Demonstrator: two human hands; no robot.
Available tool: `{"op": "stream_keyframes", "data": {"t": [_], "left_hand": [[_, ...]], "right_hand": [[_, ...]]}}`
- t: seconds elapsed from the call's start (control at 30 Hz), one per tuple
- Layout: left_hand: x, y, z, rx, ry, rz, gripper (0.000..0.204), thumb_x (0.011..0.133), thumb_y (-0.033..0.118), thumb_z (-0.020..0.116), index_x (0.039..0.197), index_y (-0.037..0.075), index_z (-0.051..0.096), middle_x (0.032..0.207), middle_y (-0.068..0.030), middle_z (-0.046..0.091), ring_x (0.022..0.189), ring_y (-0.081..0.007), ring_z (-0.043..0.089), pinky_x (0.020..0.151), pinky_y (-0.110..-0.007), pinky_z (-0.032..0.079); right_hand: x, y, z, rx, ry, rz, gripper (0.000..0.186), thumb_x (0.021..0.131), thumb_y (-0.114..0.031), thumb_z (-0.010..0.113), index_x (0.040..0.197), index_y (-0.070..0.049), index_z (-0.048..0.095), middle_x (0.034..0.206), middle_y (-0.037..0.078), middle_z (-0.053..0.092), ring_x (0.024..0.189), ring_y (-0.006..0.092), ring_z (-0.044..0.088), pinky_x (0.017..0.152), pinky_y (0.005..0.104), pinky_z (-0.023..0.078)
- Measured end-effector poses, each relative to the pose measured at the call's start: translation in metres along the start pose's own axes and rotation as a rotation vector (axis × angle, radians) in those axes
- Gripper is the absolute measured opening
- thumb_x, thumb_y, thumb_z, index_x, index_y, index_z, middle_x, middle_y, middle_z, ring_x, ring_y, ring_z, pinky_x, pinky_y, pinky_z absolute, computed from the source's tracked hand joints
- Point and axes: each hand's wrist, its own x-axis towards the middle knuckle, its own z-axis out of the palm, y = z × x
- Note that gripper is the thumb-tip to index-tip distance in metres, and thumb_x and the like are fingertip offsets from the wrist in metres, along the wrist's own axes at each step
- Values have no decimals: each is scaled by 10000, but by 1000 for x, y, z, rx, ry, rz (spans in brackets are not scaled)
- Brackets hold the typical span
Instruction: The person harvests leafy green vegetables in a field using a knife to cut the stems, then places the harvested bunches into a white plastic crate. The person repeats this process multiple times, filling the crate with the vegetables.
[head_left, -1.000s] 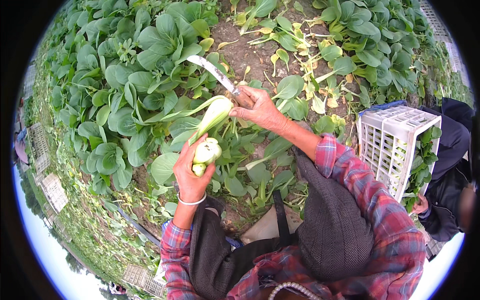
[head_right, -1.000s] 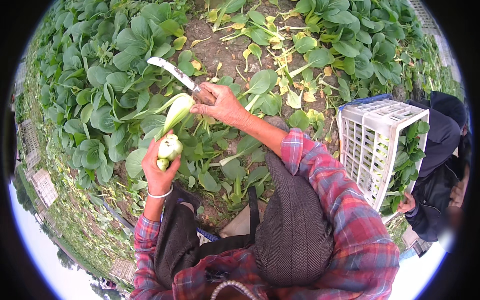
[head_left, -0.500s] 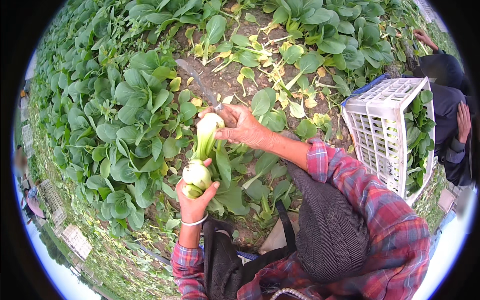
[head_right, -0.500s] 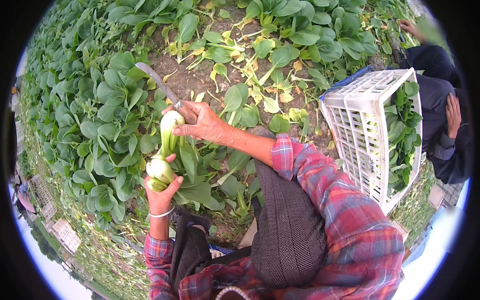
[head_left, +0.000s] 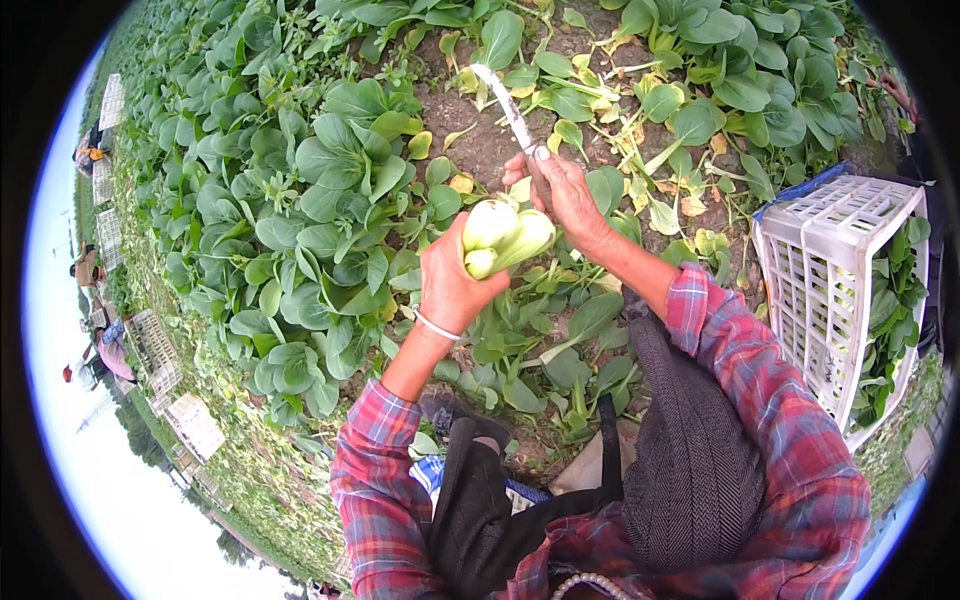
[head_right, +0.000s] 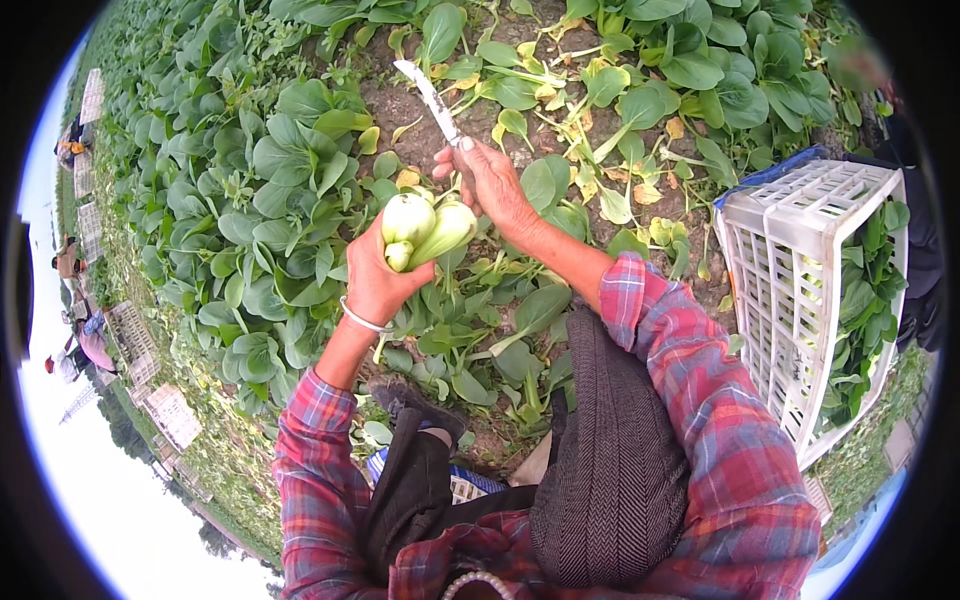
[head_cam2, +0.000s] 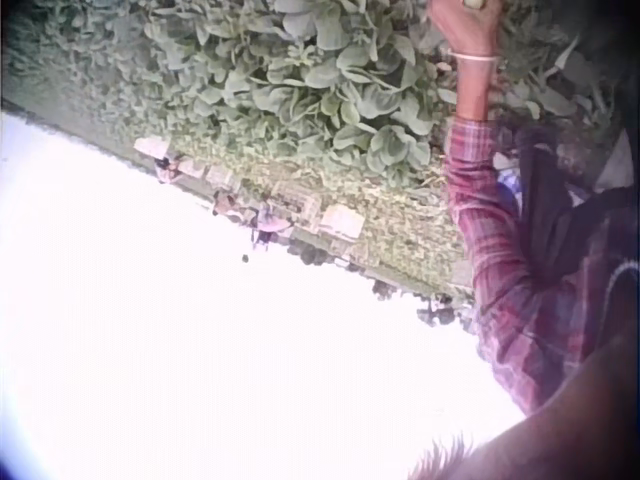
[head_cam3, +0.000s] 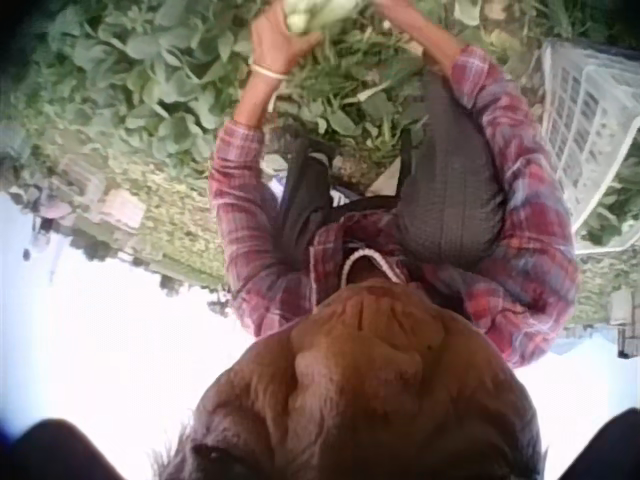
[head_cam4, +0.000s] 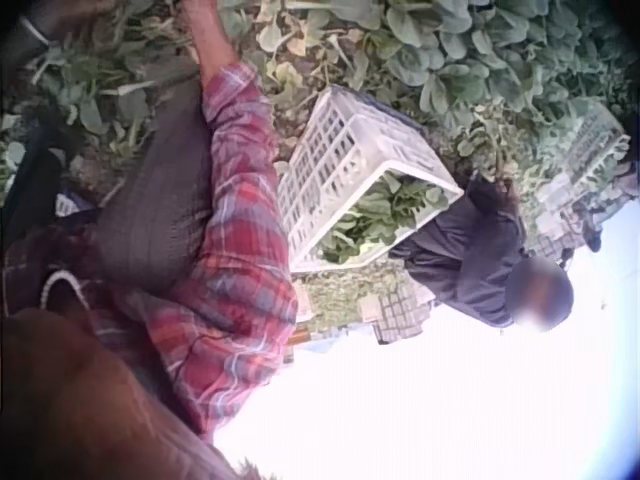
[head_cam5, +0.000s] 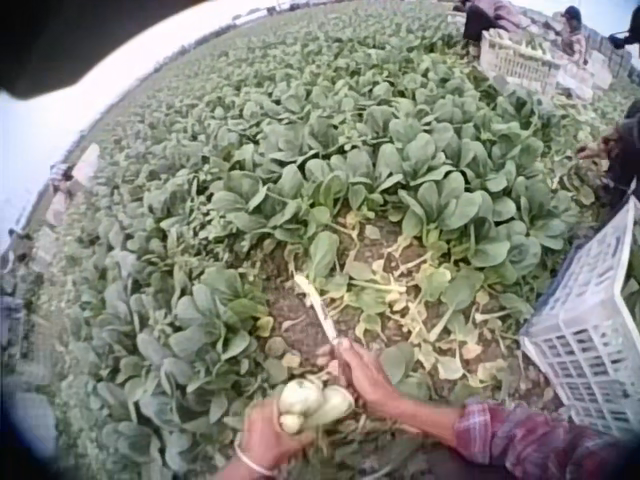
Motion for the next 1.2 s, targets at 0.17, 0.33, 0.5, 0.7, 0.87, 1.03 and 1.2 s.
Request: {"op": "stream_keyframes", "data": {"t": [0.17, 0.33, 0.5, 0.7, 0.87, 1.03, 1.2], "left_hand": [[117, -27, -22, 1080, -253, 351, 249, 695, 1, 666, 931, 41, 596, 1063, -156, 625, 832, -315, 665, 691, -405, 527], [181, -119, -54, 1519, -484, 24, 189, 762, 35, 640, 947, 41, 682, 1508, -216, 316, 913, -286, 693, 806, -365, 557], [162, -154, -71, 1623, -515, 296, 298, 790, 58, 619, 1088, 52, 644, 1534, -162, 294, 806, -243, 683, 727, -371, 529], [166, -142, -65, 1634, -543, 262, 181, 816, 34, 592, 973, 46, 681, 1566, -130, 233, 820, -256, 692, 758, -374, 542], [190, -154, -58, 1567, -585, 115, 147, 857, 85, 564, 896, 57, 703, 1408, -166, 475, 827, -256, 705, 697, -354, 560], [168, -217, -67, 1672, -405, 258, 192, 860, 134, 567, 998, 101, 696, 1120, -63, 543, 831, -223, 645, 700, -354, 484], [137, -188, -67, 1470, -202, 371, 183, 823, 80, 559, 973, 35, 653, 1077, -90, 553, 832, -228, 592, 716, -339, 461]], "right_hand": [[56, 20, -14, -617, 6, -117, 341, 918, -272, 521, 1120, -12, 611, 720, 107, 655, 607, 213, 627, 607, 356, 500], [93, 47, 8, -800, -68, -395, 371, 899, -247, 542, 1231, -90, 588, 772, 177, 669, 717, 350, 652, 695, 439, 516], [107, 50, 24, -1068, -57, -336, 441, 909, -179, 530, 1349, -167, 503, 856, 208, 623, 828, 389, 616, 749, 474, 499], [122, 67, 40, -1159, -37, -269, 471, 912, -180, 506, 1381, -195, 473, 880, 237, 615, 853, 399, 617, 762, 483, 501], [128, 69, 49, -1051, -91, -122, 495, 918, -207, 483, 1409, -166, 431, 880, 238, 616, 854, 410, 618, 777, 500, 496], [142, 98, 65, -1021, -122, -174, 533, 903, -207, 485, 1421, -109, 410, 902, 257, 615, 887, 421, 609, 828, 493, 501], [100, 76, 28, -969, -238, -150, 553, 857, -122, 509, 1406, -87, 460, 696, 164, 604, 522, 206, 552, 589, 362, 525]]}}
